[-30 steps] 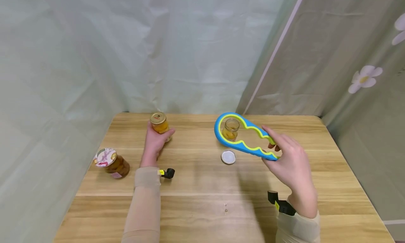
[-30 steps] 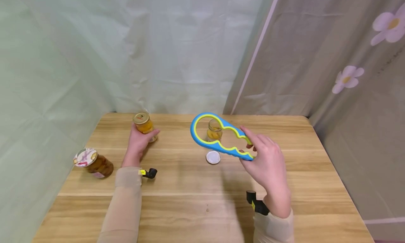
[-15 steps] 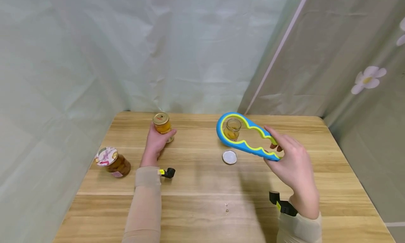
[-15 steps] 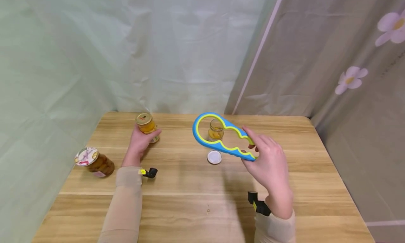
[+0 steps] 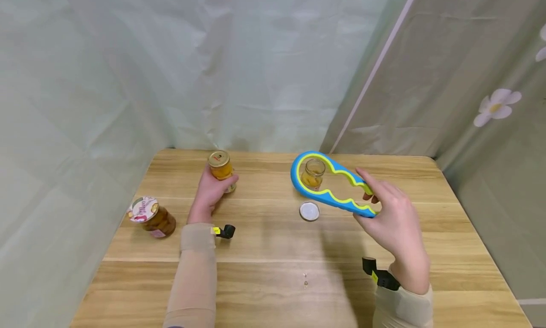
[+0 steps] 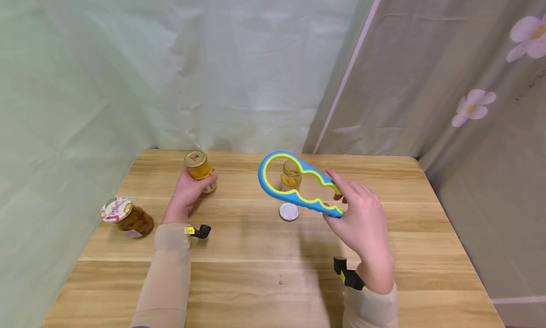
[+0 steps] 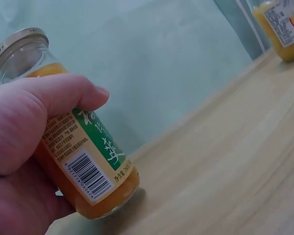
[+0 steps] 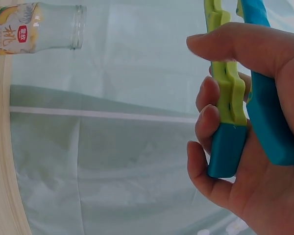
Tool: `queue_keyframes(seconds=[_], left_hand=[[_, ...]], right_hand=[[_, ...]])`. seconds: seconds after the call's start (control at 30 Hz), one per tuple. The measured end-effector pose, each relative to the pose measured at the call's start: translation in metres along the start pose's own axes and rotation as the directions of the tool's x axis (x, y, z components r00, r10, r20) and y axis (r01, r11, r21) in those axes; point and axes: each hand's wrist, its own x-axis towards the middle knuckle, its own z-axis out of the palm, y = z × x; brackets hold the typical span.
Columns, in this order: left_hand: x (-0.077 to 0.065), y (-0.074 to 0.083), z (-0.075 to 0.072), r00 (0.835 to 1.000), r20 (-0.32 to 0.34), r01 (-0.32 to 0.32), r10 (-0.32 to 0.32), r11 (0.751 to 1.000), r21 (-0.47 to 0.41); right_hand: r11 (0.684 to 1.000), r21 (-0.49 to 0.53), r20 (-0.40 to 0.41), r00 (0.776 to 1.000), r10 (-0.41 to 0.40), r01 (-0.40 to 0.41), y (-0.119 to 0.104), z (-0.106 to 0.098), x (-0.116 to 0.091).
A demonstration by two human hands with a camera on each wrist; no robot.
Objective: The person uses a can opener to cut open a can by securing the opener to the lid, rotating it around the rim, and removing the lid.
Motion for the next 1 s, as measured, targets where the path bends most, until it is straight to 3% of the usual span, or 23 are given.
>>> queue_keyframes(seconds=[0.13, 0.27, 0.4, 0.6, 0.7, 0.73, 0.83, 0.93, 0.97, 1.0], left_hand=[[-0.005, 0.014, -0.001, 0.996, 0.085, -0.022, 0.019, 0.999, 0.033], [-0.012, 0.040, 0.008, 0.982, 0.181, -0.051, 0.046, 0.998, 0.021], [-0.029, 0.075, 0.024, 0.965, 0.252, -0.071, 0.077, 0.997, -0.030], [-0.056, 0.119, 0.057, 0.928, 0.332, -0.171, 0.170, 0.985, -0.025], [-0.067, 0.129, 0.078, 0.890, 0.392, -0.227, 0.232, 0.972, -0.059], [-0.070, 0.130, 0.085, 0.871, 0.413, -0.262, 0.267, 0.963, -0.070], [-0.077, 0.131, 0.108, 0.777, 0.480, -0.388, 0.408, 0.910, -0.146], [-0.082, 0.126, 0.129, 0.685, 0.532, -0.439, 0.497, 0.865, -0.243], [-0.084, 0.124, 0.134, 0.672, 0.547, -0.425, 0.500, 0.865, -0.268], [-0.086, 0.122, 0.138, 0.668, 0.558, -0.408, 0.491, 0.870, -0.277]], right_hand=[[1.000, 0.025, 0.024, 1.000, -0.012, 0.012, -0.002, 0.002, -0.002], [1.000, 0.023, 0.027, 1.000, -0.011, 0.011, -0.002, 0.003, -0.001], [0.999, 0.022, 0.030, 0.999, -0.027, 0.027, -0.001, 0.002, -0.001], [0.999, 0.019, 0.045, 0.998, -0.044, 0.043, -0.002, 0.001, -0.001], [0.998, 0.021, 0.043, 0.998, -0.056, 0.055, -0.003, 0.001, -0.001], [0.998, 0.022, 0.042, 0.997, -0.060, 0.059, -0.003, 0.001, -0.001], [0.997, 0.026, 0.048, 0.996, -0.072, 0.071, -0.004, 0.001, -0.001], [0.997, 0.034, 0.062, 0.995, -0.074, 0.072, -0.005, 0.003, -0.001], [0.997, 0.036, 0.067, 0.995, -0.075, 0.072, -0.005, 0.003, -0.001], [0.997, 0.038, 0.074, 0.995, -0.073, 0.070, -0.006, 0.004, -0.002]])
